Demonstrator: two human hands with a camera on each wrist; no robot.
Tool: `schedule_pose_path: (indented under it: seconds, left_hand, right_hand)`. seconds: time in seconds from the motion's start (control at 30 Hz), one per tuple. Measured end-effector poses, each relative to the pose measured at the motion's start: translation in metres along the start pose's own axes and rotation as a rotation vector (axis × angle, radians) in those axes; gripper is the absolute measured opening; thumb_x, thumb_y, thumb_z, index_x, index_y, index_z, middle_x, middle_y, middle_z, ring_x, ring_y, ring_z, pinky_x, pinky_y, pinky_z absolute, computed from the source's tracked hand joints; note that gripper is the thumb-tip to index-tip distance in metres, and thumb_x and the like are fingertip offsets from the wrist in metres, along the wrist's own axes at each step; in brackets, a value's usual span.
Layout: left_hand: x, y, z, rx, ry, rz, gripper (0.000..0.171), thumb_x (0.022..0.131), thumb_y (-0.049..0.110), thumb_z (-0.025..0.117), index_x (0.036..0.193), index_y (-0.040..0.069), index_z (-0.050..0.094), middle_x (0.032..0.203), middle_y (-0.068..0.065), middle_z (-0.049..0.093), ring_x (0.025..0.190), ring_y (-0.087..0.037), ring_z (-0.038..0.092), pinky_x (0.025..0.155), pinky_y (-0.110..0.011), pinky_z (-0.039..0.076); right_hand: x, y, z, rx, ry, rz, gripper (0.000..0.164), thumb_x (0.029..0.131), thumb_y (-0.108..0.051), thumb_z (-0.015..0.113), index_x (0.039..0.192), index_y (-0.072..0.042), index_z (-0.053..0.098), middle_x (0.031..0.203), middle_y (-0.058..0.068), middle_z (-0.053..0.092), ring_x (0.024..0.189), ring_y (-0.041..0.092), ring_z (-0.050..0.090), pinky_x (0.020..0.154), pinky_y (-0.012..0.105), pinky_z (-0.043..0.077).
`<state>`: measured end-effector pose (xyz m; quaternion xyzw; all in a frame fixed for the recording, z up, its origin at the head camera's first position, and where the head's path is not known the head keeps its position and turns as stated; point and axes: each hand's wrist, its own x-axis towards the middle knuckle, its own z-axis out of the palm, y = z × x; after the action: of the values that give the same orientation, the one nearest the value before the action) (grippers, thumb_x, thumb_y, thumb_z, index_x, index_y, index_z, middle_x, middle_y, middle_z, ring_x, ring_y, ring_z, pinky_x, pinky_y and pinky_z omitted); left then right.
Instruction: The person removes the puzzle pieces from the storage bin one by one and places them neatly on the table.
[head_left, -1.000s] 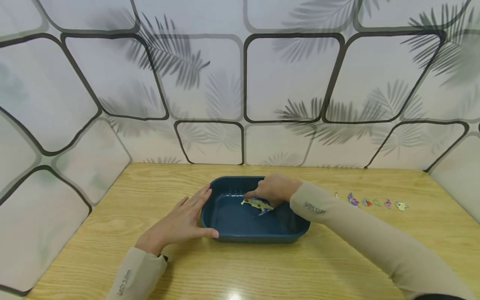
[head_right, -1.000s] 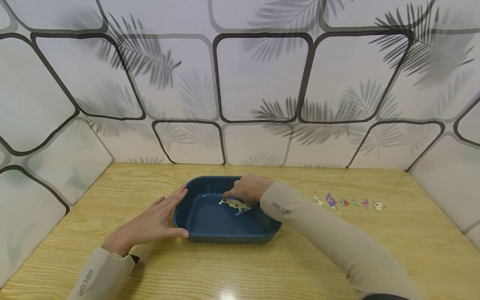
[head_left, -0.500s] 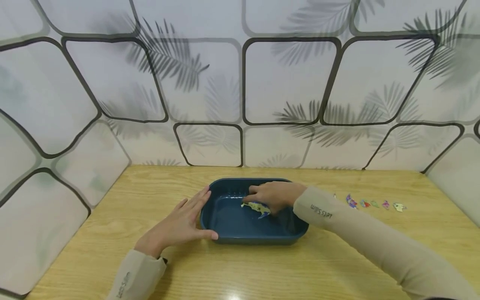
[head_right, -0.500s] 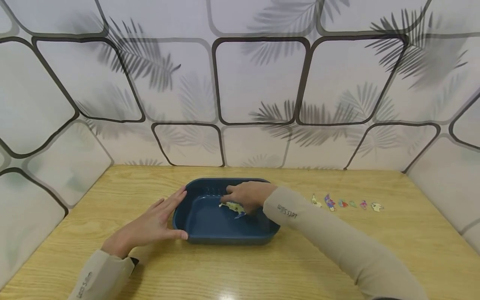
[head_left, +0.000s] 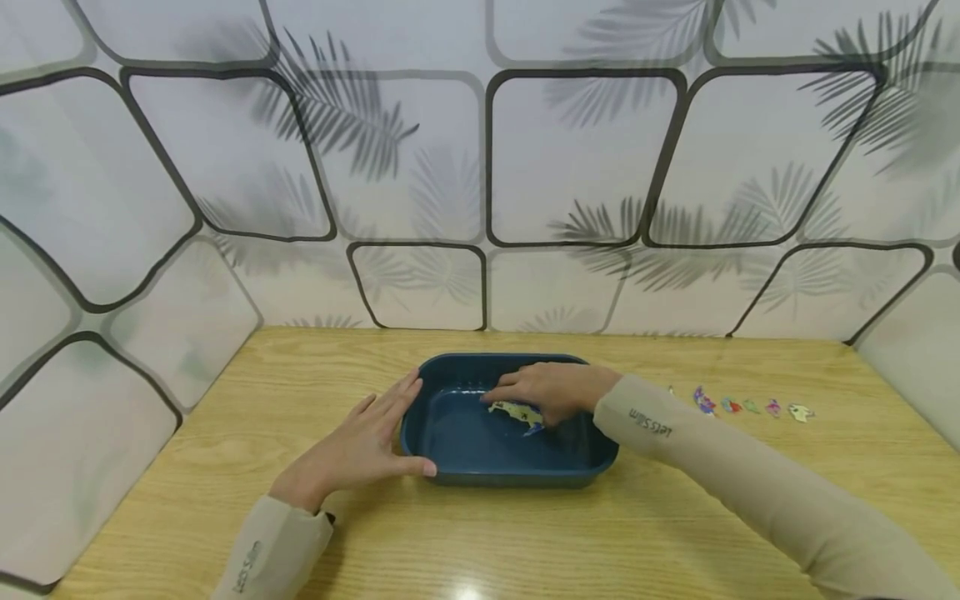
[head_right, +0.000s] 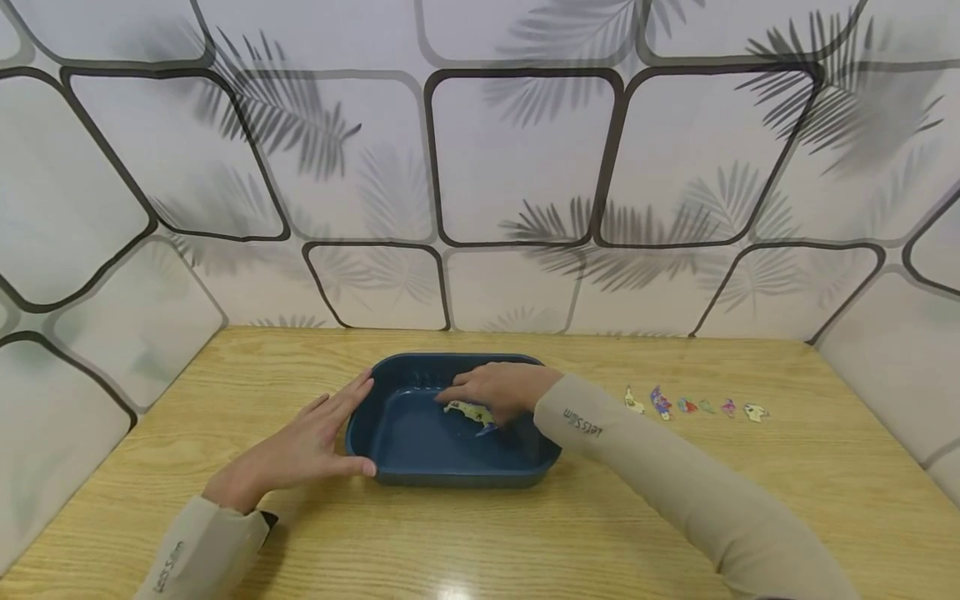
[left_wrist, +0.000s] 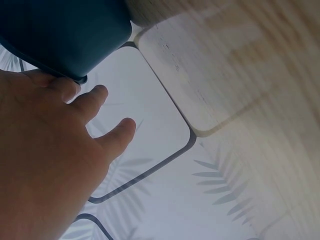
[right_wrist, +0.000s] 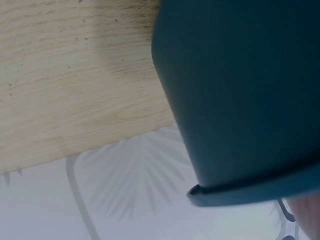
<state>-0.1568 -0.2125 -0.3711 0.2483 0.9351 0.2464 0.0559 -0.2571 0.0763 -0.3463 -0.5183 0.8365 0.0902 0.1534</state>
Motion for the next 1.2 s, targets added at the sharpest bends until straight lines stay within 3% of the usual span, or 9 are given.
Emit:
schedule_pose_path:
  seconds: [0.17,0.3,0.6,0.73,0.9,1.2]
  left_hand:
    - [0.0,-0.001,0.0,-0.007,0.002,0.004,0.114,0.086,0.064,0.071,0.16,-0.005,0.018,0.168,-0.018,0.009,0.151,-0.04,0.017,0.116,-0.069,0.011]
    - [0.0,-0.002,0.0,-0.005,0.0,-0.005,0.114,0.085,0.063,0.072,0.16,-0.003,0.017,0.169,-0.016,0.008,0.151,-0.039,0.018,0.116,-0.068,0.012]
    - [0.001,-0.001,0.0,-0.014,-0.015,-0.011,0.115,0.085,0.062,0.073,0.161,-0.002,0.015,0.169,-0.015,0.007,0.15,-0.04,0.02,0.115,-0.069,0.015]
    - [0.0,-0.001,0.0,-0.02,-0.013,-0.016,0.114,0.085,0.061,0.074,0.161,-0.002,0.015,0.169,-0.015,0.007,0.15,-0.041,0.021,0.115,-0.069,0.016]
    - [-0.001,-0.001,0.0,-0.021,-0.015,-0.023,0.114,0.085,0.061,0.074,0.161,-0.001,0.014,0.169,-0.015,0.007,0.15,-0.04,0.023,0.115,-0.069,0.016]
    - [0.0,0.0,0.0,-0.032,-0.016,-0.027,0.115,0.086,0.06,0.074,0.161,-0.001,0.014,0.169,-0.015,0.006,0.15,-0.038,0.024,0.115,-0.068,0.017]
  right_hand:
    - [-0.001,0.0,0.0,0.022,-0.021,0.014,0.086,0.086,0.005,0.078,0.158,-0.021,0.038,0.149,0.009,0.048,0.128,0.028,0.054,0.095,0.039,0.05]
    - [-0.006,0.001,0.001,-0.002,0.001,-0.023,0.085,0.085,0.008,0.077,0.157,-0.019,0.038,0.149,0.009,0.048,0.127,0.029,0.054,0.096,0.041,0.05]
    - [-0.013,0.008,0.006,0.03,0.06,-0.053,0.082,0.085,0.014,0.072,0.156,-0.012,0.04,0.144,0.011,0.053,0.119,0.028,0.06,0.081,0.035,0.052]
    - [-0.01,0.008,0.005,0.04,0.052,-0.03,0.081,0.085,0.001,0.08,0.155,-0.011,0.04,0.139,0.012,0.053,0.102,0.02,0.062,0.082,0.035,0.053]
    - [-0.009,0.007,0.008,0.072,0.049,-0.009,0.078,0.084,-0.007,0.082,0.152,-0.009,0.042,0.131,0.012,0.053,0.074,0.012,0.053,0.07,0.03,0.051]
    - [-0.011,0.006,0.013,-0.001,0.118,-0.026,0.072,0.086,-0.009,0.079,0.148,-0.004,0.045,0.12,0.013,0.051,0.06,0.009,0.044,0.061,0.026,0.047]
